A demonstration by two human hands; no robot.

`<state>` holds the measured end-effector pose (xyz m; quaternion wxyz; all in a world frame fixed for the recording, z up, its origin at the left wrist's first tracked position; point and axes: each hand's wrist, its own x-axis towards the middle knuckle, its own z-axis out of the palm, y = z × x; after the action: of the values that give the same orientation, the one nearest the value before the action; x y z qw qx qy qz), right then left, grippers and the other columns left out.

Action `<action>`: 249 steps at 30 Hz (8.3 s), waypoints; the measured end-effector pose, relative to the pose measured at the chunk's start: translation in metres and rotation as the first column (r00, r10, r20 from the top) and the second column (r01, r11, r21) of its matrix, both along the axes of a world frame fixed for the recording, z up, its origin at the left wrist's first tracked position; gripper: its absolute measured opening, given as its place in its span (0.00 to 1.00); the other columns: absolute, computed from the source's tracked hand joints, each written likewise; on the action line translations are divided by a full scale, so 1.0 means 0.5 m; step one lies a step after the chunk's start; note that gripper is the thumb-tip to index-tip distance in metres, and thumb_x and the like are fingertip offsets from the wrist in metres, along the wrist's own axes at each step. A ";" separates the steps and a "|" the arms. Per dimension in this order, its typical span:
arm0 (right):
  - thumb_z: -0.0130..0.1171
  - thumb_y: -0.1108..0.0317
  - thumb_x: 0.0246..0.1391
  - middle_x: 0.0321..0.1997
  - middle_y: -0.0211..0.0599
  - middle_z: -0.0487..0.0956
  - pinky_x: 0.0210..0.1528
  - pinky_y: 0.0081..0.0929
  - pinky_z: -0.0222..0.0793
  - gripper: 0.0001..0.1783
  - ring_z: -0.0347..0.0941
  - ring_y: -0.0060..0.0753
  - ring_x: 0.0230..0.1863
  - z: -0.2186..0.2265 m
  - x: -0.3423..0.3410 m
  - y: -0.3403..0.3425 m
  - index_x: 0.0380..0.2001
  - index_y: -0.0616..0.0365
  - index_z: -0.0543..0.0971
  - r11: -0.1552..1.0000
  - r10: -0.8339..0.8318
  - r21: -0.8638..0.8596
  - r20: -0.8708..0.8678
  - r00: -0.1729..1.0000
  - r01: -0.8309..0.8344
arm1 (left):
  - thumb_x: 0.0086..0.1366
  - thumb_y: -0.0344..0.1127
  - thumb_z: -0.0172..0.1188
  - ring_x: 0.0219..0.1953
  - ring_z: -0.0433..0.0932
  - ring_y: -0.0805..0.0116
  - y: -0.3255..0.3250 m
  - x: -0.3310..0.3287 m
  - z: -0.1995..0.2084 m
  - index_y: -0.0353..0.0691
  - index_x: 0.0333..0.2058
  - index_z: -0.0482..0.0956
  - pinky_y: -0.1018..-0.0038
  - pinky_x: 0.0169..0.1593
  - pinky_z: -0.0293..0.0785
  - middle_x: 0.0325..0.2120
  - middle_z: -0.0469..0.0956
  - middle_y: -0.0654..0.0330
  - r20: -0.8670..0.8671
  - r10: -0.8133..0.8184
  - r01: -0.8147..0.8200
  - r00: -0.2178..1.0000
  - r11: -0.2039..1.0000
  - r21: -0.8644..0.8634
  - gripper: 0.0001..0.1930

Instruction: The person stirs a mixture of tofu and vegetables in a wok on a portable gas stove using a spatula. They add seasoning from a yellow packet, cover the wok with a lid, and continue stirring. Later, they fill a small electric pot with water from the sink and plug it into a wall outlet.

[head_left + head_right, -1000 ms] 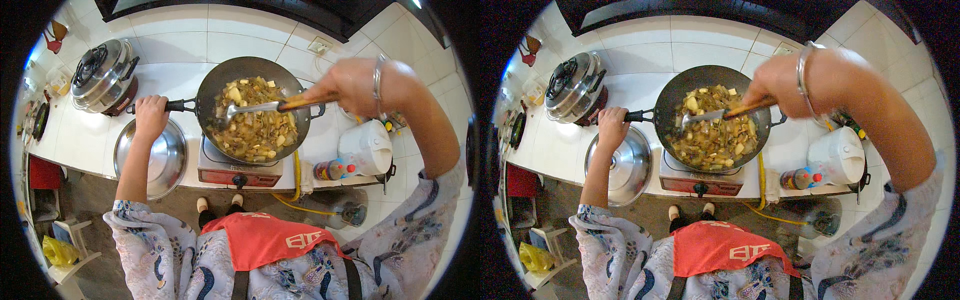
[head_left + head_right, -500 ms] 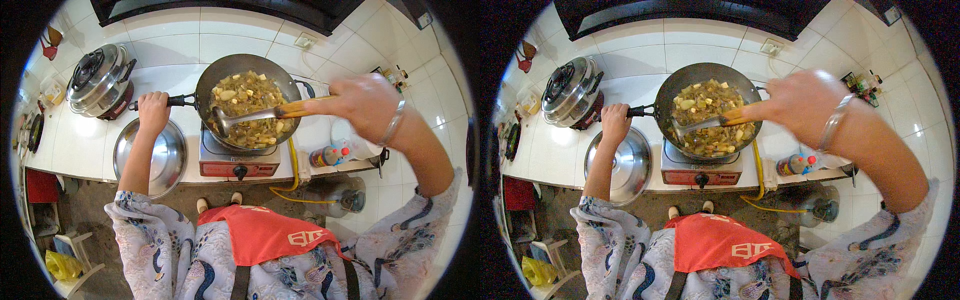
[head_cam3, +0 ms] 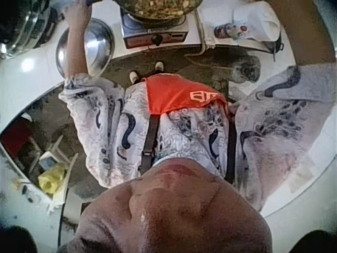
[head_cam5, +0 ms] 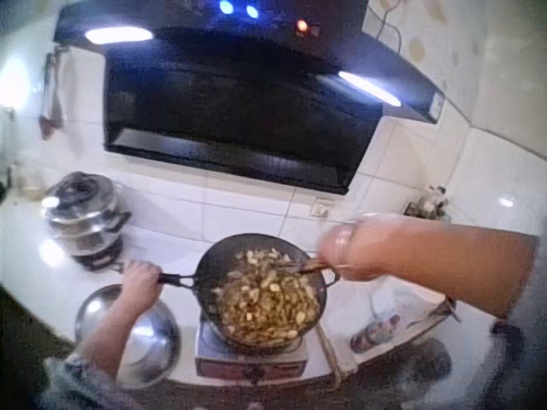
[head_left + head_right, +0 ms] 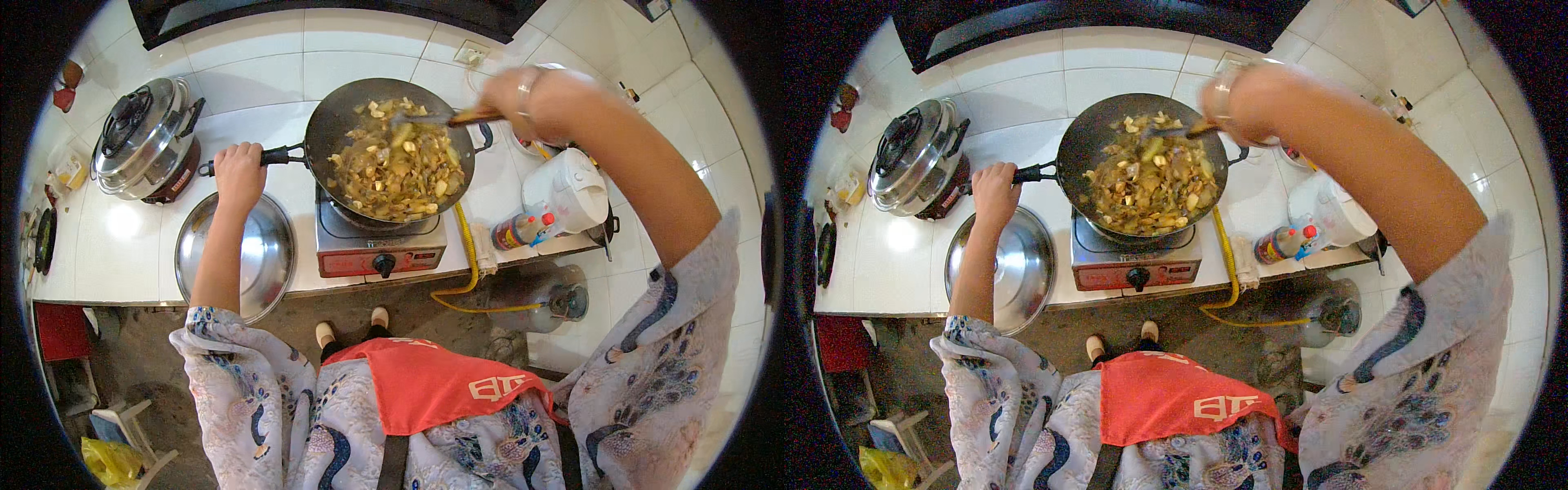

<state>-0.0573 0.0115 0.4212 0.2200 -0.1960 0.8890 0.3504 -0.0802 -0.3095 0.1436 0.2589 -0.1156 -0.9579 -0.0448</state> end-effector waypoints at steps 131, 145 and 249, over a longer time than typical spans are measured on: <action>0.48 0.72 0.50 0.32 0.50 0.76 0.38 0.43 0.69 0.29 0.73 0.52 0.35 -0.146 0.301 0.193 0.58 0.36 0.65 0.811 -0.375 -0.476 0.023 0.927 0.340 | 0.49 0.37 0.64 0.45 0.70 0.62 -0.022 -0.003 0.026 0.45 0.39 0.76 0.59 0.54 0.56 0.35 0.75 0.62 0.090 0.026 -0.024 0.996 0.999 -0.023 0.16; 0.55 0.69 0.49 0.40 0.52 0.76 0.45 0.40 0.68 0.32 0.73 0.51 0.41 -0.298 0.293 0.181 0.59 0.39 0.64 0.656 -0.507 -0.612 0.076 0.859 0.442 | 0.50 0.35 0.63 0.52 0.67 0.61 -0.050 0.014 0.035 0.46 0.49 0.71 0.58 0.59 0.53 0.45 0.72 0.60 0.076 -0.199 0.193 0.977 0.978 0.077 0.25; 0.58 0.64 0.49 0.49 0.49 0.73 0.55 0.39 0.62 0.21 0.67 0.49 0.51 -0.624 0.261 -0.475 0.48 0.57 0.74 0.013 -0.054 -0.985 0.170 0.984 0.171 | 0.51 0.34 0.63 0.33 0.74 0.55 -0.472 0.339 -0.104 0.42 0.38 0.77 0.65 0.39 0.72 0.32 0.71 0.52 0.440 0.196 -0.429 0.877 0.732 0.529 0.13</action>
<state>0.0735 -0.2259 0.1092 0.0847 -0.2371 0.8825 -0.3973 0.0892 -0.5457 0.0915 0.1090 0.1503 -0.9265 -0.3272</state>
